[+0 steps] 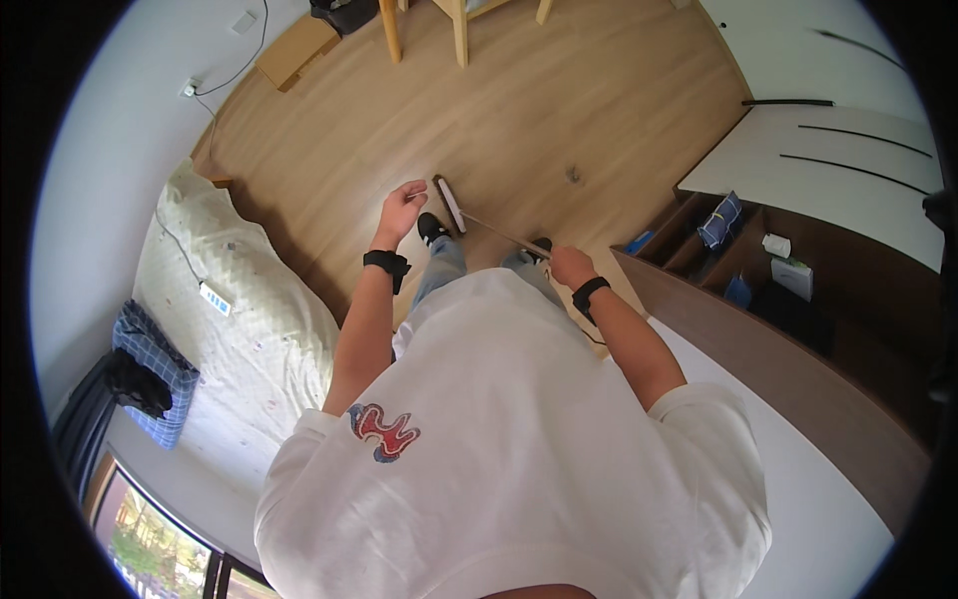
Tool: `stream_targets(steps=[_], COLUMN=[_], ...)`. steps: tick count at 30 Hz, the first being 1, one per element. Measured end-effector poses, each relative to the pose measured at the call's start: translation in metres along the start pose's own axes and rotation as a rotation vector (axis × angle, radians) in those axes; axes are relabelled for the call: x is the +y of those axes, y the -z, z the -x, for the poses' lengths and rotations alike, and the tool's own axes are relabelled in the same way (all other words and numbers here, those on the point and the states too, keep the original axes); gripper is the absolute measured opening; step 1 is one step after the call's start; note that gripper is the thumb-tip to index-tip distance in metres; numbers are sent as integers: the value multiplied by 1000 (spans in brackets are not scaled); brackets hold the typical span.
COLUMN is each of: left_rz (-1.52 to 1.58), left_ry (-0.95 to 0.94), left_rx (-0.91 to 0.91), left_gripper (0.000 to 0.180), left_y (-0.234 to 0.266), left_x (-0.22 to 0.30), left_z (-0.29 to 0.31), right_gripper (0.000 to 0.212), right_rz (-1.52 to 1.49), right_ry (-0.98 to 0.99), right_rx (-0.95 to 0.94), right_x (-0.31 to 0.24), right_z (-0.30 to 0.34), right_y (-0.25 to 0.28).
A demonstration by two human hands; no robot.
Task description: The person sweeps a bedroom floor with a broom, gathering debris into a dustpan. They then switch to a mop and wipe the floor near the door and desk area.
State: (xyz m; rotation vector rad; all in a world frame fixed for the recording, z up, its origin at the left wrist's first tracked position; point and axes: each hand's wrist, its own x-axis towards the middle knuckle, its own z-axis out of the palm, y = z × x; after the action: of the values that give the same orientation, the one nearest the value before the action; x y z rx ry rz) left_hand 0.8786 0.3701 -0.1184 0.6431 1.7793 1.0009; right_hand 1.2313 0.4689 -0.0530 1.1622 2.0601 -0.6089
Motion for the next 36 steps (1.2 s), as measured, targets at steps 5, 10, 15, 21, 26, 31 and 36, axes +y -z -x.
stream_targets(steps=[5, 10, 15, 21, 26, 31, 36], left_rz=[3, -15, 81, -103, -114, -172, -261], left_ry=[-63, -51, -22, 9, 11, -109, -144], left_rx=[32, 27, 53, 26, 2, -156, -227], left_gripper=[34, 34, 35, 35, 34, 36, 37], left_y=[-19, -51, -101, -178, -239, -317, -355], left_x=[15, 29, 30, 47, 63, 105, 147], left_z=[3, 13, 22, 43, 47, 26, 24], right_gripper=[19, 23, 24, 25, 26, 24, 23], right_rz=[-60, -59, -79, -86, -73, -91, -71], right_ry=[43, -4, -46, -71, -89, -150, -228], right_rx=[-20, 16, 15, 30, -13, 43, 69], right_x=[31, 83, 158, 246, 304, 346, 370], right_z=[2, 2, -1, -2, -11, -13, -14], right_y=[-9, -26, -40, -39, -27, -7, 14])
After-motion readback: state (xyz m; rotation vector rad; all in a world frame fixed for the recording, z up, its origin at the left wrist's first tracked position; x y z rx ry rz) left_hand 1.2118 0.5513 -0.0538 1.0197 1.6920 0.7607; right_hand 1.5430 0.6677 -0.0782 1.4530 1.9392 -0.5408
